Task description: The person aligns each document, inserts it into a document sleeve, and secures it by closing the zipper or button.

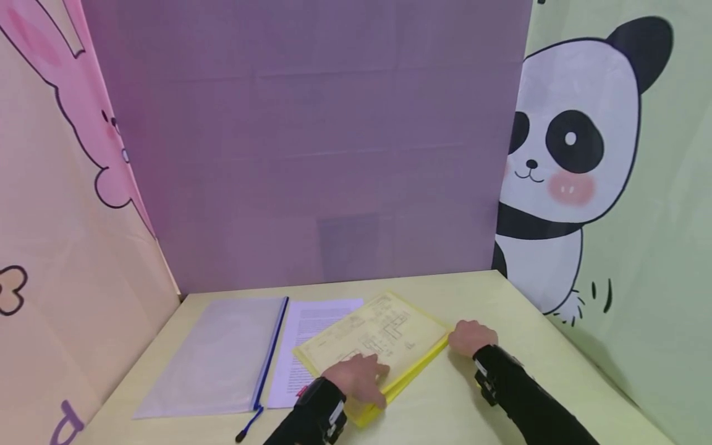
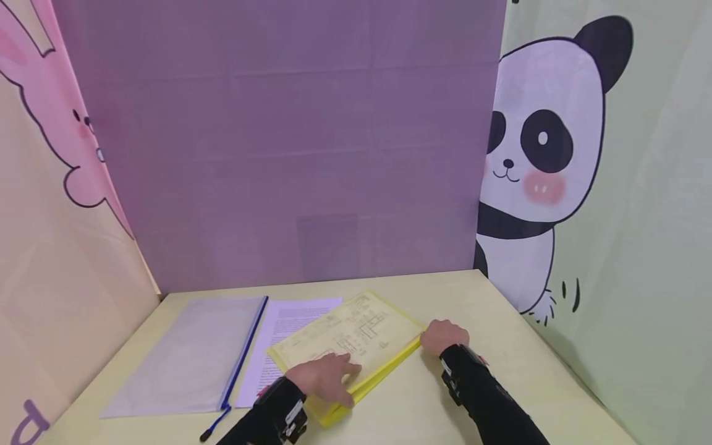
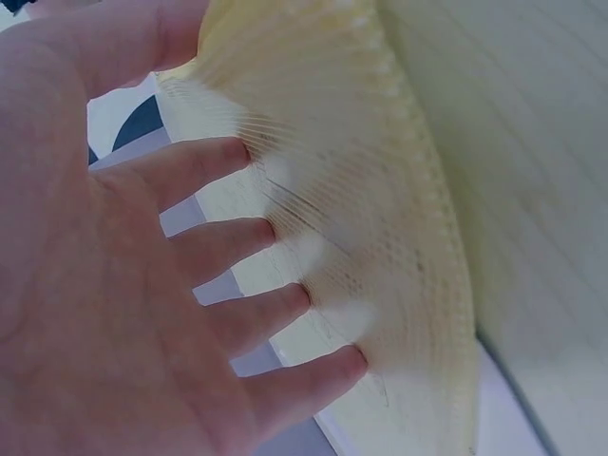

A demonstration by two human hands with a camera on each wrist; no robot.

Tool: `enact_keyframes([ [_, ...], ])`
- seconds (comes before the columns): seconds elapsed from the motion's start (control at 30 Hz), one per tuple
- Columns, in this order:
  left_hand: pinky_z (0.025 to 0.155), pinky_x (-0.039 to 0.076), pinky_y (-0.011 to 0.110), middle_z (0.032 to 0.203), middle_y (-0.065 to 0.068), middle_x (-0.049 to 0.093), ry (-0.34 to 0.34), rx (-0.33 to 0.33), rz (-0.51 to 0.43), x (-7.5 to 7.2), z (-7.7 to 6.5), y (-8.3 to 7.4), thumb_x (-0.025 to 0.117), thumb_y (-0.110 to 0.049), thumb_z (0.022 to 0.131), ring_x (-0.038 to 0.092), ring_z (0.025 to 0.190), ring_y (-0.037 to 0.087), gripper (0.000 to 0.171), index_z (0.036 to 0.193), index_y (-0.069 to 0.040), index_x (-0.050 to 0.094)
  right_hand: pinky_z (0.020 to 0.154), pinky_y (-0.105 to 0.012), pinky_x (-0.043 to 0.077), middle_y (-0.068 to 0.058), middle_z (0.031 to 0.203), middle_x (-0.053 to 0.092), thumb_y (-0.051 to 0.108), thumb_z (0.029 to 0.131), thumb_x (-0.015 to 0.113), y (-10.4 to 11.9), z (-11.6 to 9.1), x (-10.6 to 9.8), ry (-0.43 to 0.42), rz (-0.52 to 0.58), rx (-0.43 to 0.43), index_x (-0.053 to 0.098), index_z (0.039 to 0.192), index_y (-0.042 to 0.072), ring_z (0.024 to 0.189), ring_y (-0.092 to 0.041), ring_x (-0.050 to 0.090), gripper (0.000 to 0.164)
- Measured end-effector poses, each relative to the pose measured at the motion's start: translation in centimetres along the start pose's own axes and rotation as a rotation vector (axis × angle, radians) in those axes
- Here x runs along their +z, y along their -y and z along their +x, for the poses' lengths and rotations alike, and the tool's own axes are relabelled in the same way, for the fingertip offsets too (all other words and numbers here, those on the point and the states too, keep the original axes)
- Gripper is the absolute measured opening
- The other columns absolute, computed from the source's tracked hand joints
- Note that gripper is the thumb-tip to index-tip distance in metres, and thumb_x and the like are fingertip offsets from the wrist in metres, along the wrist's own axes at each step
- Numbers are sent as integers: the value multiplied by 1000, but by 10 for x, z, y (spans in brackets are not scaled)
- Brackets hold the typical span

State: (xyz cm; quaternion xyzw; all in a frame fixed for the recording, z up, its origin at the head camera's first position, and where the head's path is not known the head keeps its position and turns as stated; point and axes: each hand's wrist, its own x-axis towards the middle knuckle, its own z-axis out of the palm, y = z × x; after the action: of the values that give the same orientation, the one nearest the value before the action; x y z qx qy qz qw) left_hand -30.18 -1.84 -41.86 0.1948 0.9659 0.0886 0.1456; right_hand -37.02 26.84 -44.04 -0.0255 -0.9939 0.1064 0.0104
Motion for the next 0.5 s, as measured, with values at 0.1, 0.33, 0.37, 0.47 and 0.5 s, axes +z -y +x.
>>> enact_keyframes([
  [0.1, 98, 47, 52, 144, -7, 55, -1, 4, 3, 2, 1, 0, 81, -43, 74, 51, 126, 21, 64, 135, -40, 64, 66, -48, 51, -12, 76, 60, 20, 94, 49, -4, 0, 1, 10, -23, -45, 60, 86, 2, 69, -30, 60, 22],
  [0.33, 96, 47, 52, 146, 0, 52, -7, 16, -14, 2, 4, 3, 82, -43, 71, 50, 124, 21, 66, 135, -40, 64, 69, -55, 52, -12, 81, 62, 19, 97, 47, -18, 12, 11, 28, -52, -100, 61, 90, 6, 75, -31, 62, 19],
  [0.37, 95, 48, 52, 145, 2, 51, -8, 14, -20, 2, 5, 4, 82, -43, 71, 49, 123, 21, 67, 136, -40, 64, 70, -55, 52, -12, 82, 62, 19, 97, 48, -19, 14, 12, 29, -56, -100, 60, 88, 7, 76, -31, 63, 20],
  [0.47, 90, 50, 52, 135, 6, 52, -3, -2, -36, 4, 9, 7, 83, -45, 70, 47, 118, 22, 73, 140, -37, 61, 69, -56, 52, -12, 82, 63, 17, 95, 49, -22, 15, 13, 21, -61, -113, 60, 86, 7, 76, -32, 63, 18],
  [0.5, 88, 50, 51, 130, 6, 52, 1, -10, -39, 5, 11, 9, 83, -46, 70, 46, 115, 22, 75, 141, -36, 60, 68, -55, 52, -12, 82, 62, 17, 95, 50, -22, 14, 13, 17, -63, -121, 61, 86, 7, 76, -31, 63, 17],
])
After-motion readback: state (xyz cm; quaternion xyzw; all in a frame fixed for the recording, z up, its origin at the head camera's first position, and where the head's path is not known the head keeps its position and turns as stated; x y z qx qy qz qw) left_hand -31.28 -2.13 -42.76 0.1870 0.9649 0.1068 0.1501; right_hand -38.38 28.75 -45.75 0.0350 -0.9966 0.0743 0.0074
